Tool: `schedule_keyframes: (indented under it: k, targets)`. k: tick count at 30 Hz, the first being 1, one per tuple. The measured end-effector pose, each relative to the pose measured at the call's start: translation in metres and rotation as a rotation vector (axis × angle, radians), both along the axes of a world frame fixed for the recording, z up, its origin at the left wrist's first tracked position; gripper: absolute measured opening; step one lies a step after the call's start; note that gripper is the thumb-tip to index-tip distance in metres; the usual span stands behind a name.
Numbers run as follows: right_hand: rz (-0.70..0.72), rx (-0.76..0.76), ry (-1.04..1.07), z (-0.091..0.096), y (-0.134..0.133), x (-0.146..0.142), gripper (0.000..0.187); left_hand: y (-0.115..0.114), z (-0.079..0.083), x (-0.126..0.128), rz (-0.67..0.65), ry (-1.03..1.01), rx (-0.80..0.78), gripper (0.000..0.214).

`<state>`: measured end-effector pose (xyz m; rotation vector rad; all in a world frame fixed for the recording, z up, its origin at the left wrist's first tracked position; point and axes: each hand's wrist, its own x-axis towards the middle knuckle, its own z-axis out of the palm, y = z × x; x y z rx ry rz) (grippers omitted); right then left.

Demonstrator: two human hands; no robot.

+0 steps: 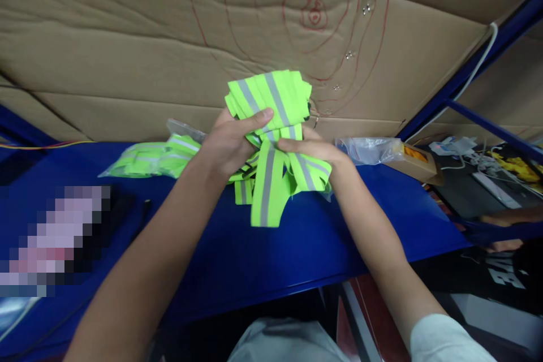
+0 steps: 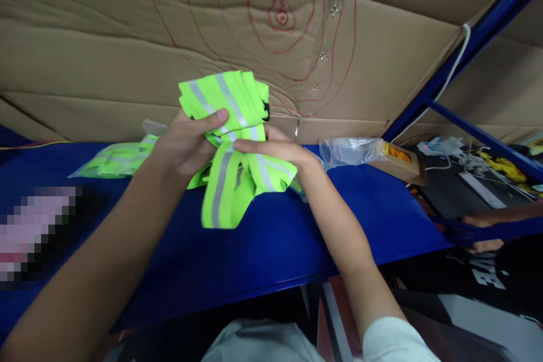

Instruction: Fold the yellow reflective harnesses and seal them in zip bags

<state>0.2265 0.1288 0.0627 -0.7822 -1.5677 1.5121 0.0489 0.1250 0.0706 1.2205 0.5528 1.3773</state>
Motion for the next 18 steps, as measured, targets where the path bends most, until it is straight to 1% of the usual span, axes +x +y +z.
schedule_keyframes:
  k: [2, 3, 5, 6, 8, 10, 12, 13, 14, 16, 18]
  targets:
    - [0.123, -0.098, 0.038, 0.0, -0.006, -0.006, 0.052, 0.001, -0.001, -0.004, 0.057, -0.003, -0.032, 0.057]
    - [0.143, -0.12, 0.071, 0.001, -0.009, -0.01, 0.046, 0.003, -0.002, -0.006, 0.076, 0.011, -0.038, 0.056]
    - [0.135, -0.16, 0.118, 0.005, -0.013, -0.016, 0.037, 0.009, -0.007, -0.008, 0.092, 0.045, -0.014, 0.056]
    - [0.117, -0.184, 0.128, 0.006, -0.014, -0.018, 0.034, 0.012, -0.01, -0.008, 0.105, 0.055, 0.028, 0.057]
    - [0.086, -0.24, 0.138, 0.009, -0.014, -0.021, 0.033, 0.018, -0.014, -0.004, 0.165, 0.061, 0.175, 0.057]
    - [0.078, -0.286, 0.124, 0.009, -0.012, -0.022, 0.036, 0.02, -0.013, 0.001, 0.258, 0.075, 0.393, 0.057]
    - [0.081, -0.307, 0.084, 0.009, -0.011, -0.019, 0.035, 0.016, -0.007, 0.004, 0.3, 0.134, 0.578, 0.053]
    - [0.078, -0.304, 0.059, 0.009, -0.01, -0.016, 0.032, 0.011, -0.002, 0.004, 0.282, 0.181, 0.612, 0.049]
    - [0.069, -0.291, 0.039, 0.01, -0.01, -0.012, 0.028, 0.006, 0.003, 0.003, 0.238, 0.234, 0.597, 0.046]
    - [0.063, -0.237, 0.025, 0.015, -0.011, -0.002, 0.022, -0.005, 0.014, -0.001, 0.138, 0.29, 0.48, 0.044]
    - [0.068, -0.161, 0.061, 0.023, -0.014, 0.008, 0.026, -0.014, 0.023, -0.007, 0.095, 0.273, 0.412, 0.045]
